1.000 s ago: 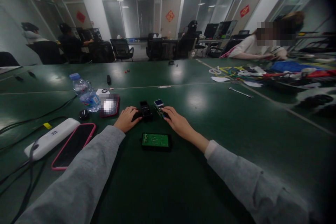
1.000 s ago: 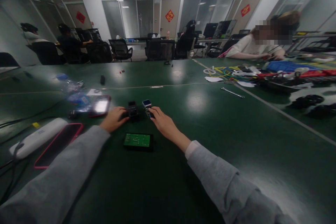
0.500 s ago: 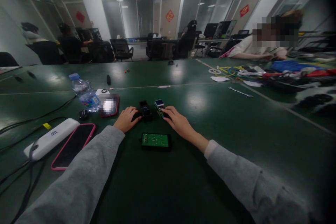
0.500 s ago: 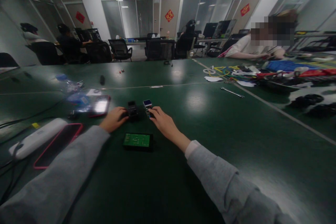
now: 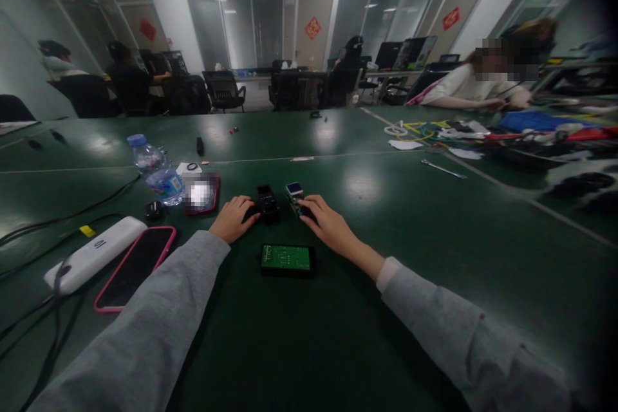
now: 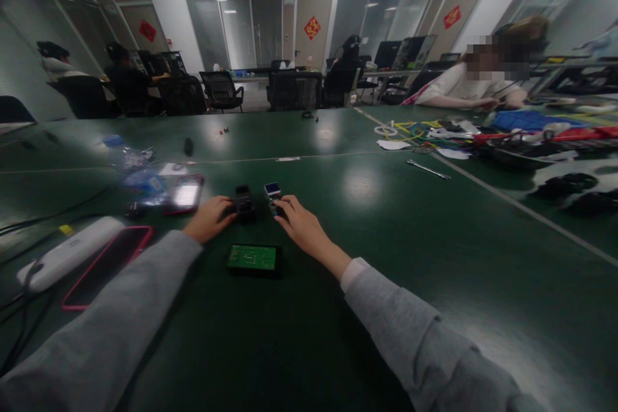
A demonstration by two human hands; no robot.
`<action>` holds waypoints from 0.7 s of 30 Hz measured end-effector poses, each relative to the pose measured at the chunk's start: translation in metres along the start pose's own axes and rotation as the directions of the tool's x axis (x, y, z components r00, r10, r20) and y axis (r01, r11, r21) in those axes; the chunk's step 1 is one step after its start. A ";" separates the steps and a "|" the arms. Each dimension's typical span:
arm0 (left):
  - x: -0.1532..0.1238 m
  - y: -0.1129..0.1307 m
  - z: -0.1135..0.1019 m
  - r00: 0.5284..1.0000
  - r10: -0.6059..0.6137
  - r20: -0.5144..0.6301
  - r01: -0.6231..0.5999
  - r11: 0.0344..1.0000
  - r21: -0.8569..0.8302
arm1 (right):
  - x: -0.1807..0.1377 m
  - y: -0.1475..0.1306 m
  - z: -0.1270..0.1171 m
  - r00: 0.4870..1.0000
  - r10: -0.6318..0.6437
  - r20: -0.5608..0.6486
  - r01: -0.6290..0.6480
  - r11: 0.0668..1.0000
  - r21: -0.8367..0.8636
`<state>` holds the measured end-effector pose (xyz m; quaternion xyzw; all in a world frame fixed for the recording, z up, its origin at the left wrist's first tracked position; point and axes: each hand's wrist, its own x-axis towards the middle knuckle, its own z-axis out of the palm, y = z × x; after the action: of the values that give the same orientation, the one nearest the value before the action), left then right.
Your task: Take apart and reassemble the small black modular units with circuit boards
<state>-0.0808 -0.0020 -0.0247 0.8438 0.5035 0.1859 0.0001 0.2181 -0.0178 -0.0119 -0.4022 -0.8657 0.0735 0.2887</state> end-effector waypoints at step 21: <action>0.000 0.001 0.000 1.000 -0.005 0.002 0.005 1.000 0.013 | -0.001 0.005 0.003 0.998 0.050 -0.042 -0.050 0.999 0.012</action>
<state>-0.0803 -0.0026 -0.0242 0.8428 0.5066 0.1818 -0.0044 0.2203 -0.0151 -0.0161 -0.4236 -0.8488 0.0767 0.3070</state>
